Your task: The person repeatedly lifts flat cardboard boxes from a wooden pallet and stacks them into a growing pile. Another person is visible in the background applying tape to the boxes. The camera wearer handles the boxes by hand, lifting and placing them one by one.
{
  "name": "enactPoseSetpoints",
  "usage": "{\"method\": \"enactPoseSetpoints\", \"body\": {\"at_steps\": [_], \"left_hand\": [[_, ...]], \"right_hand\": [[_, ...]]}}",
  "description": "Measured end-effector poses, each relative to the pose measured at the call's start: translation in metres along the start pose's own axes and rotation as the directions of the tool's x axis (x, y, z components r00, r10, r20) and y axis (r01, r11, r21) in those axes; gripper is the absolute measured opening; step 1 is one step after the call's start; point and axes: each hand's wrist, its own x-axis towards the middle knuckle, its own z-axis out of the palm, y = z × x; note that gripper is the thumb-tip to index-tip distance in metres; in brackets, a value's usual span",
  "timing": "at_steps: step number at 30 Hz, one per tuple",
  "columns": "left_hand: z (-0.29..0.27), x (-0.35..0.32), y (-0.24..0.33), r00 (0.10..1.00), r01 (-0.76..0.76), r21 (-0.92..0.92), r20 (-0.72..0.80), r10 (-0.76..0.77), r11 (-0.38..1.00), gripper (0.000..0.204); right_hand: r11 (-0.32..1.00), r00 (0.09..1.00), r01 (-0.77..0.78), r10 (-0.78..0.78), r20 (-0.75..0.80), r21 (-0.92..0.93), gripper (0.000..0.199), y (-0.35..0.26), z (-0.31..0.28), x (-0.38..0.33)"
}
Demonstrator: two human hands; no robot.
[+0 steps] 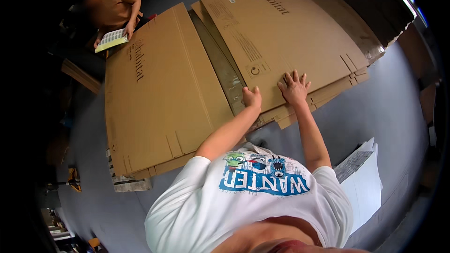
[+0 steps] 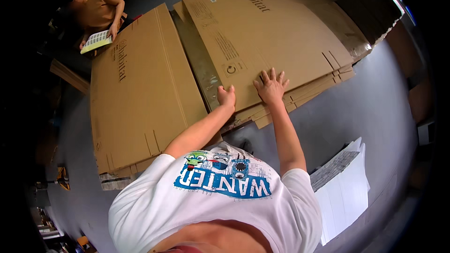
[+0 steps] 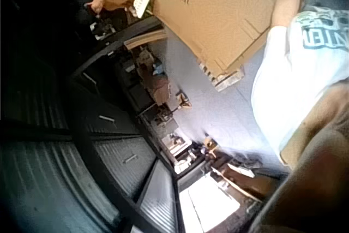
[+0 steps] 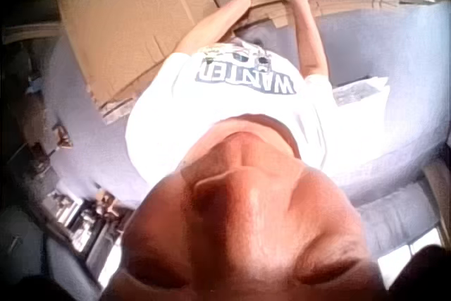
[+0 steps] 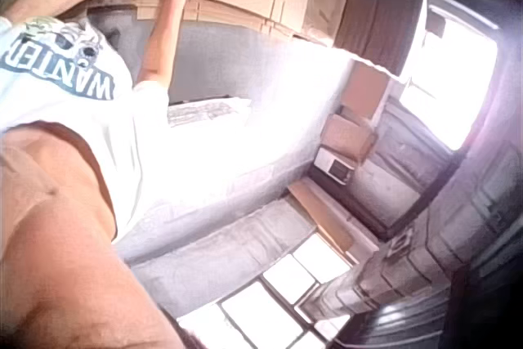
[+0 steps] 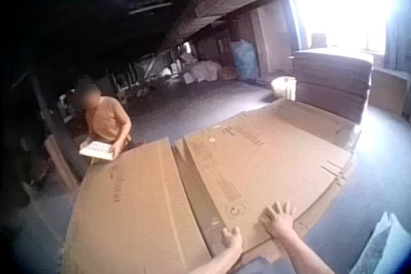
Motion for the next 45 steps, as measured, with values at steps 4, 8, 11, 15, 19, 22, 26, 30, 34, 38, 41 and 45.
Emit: {"method": "enactPoseSetpoints", "body": {"at_steps": [4,8,11,15,19,22,26,30,34,38,41,45], "left_hand": [[-0.018,-0.027,-0.049,0.952,-0.193,0.28,0.284,0.111,0.94,0.025],[-0.105,-0.057,0.006,0.683,-0.321,0.131,0.719,0.133,0.938,0.018],[-0.184,-0.053,0.03,0.716,-0.418,-0.01,0.612,0.336,0.909,0.02],[-0.363,0.03,-0.022,0.827,-0.531,0.394,0.048,0.56,0.75,0.016],[-0.574,0.065,-0.106,0.717,-0.245,0.789,-0.244,0.653,0.564,0.02],[-0.68,0.085,-0.143,0.733,0.144,0.86,-0.425,0.532,0.489,0.039],[-0.786,0.058,-0.189,0.628,0.482,0.75,-0.657,0.417,0.454,0.043],[-0.791,0.08,-0.212,0.567,0.452,0.701,-0.703,0.429,0.552,0.04],[-0.786,0.081,-0.213,0.534,0.421,0.727,-0.682,0.499,0.543,0.042],[-0.788,0.082,-0.212,0.495,0.462,0.735,-0.678,0.544,0.496,0.047],[-0.789,0.087,-0.206,0.556,0.493,0.686,-0.721,0.413,0.535,0.049],[-0.811,0.087,-0.183,0.62,0.489,0.63,-0.738,0.268,0.603,0.039]], "right_hand": [[0.999,0.996,0.036,-0.034,0.087,-0.023,0.064,0.023,0.056,-0.013],[0.991,0.98,0.04,-0.014,0.197,-0.128,0.063,0.021,0.05,-0.014],[0.982,0.988,0.018,0.012,0.156,-0.19,0.067,0.025,0.061,-0.017],[0.97,0.966,-0.026,0.087,0.244,-0.243,0.067,0.02,0.075,0.004],[0.994,0.979,0.091,-0.101,0.177,0.063,0.054,-0.035,0.07,-0.003],[0.788,0.992,0.119,-0.12,-0.039,0.605,0.041,-0.051,0.104,-0.031],[0.902,0.939,0.177,-0.275,0.208,0.393,0.034,-0.223,0.06,-0.13],[0.876,0.874,0.467,-0.478,0.087,0.122,0.033,-0.236,0.061,-0.149],[0.859,0.874,0.44,-0.476,0.096,0.262,0.034,-0.268,0.067,-0.156],[0.92,0.91,0.386,-0.391,0.14,0.064,0.048,-0.307,0.069,-0.167],[0.937,0.911,0.242,-0.309,0.274,0.252,0.051,-0.289,0.08,-0.134],[0.909,0.909,0.335,-0.381,0.17,0.249,0.05,-0.297,0.076,-0.132]]}}
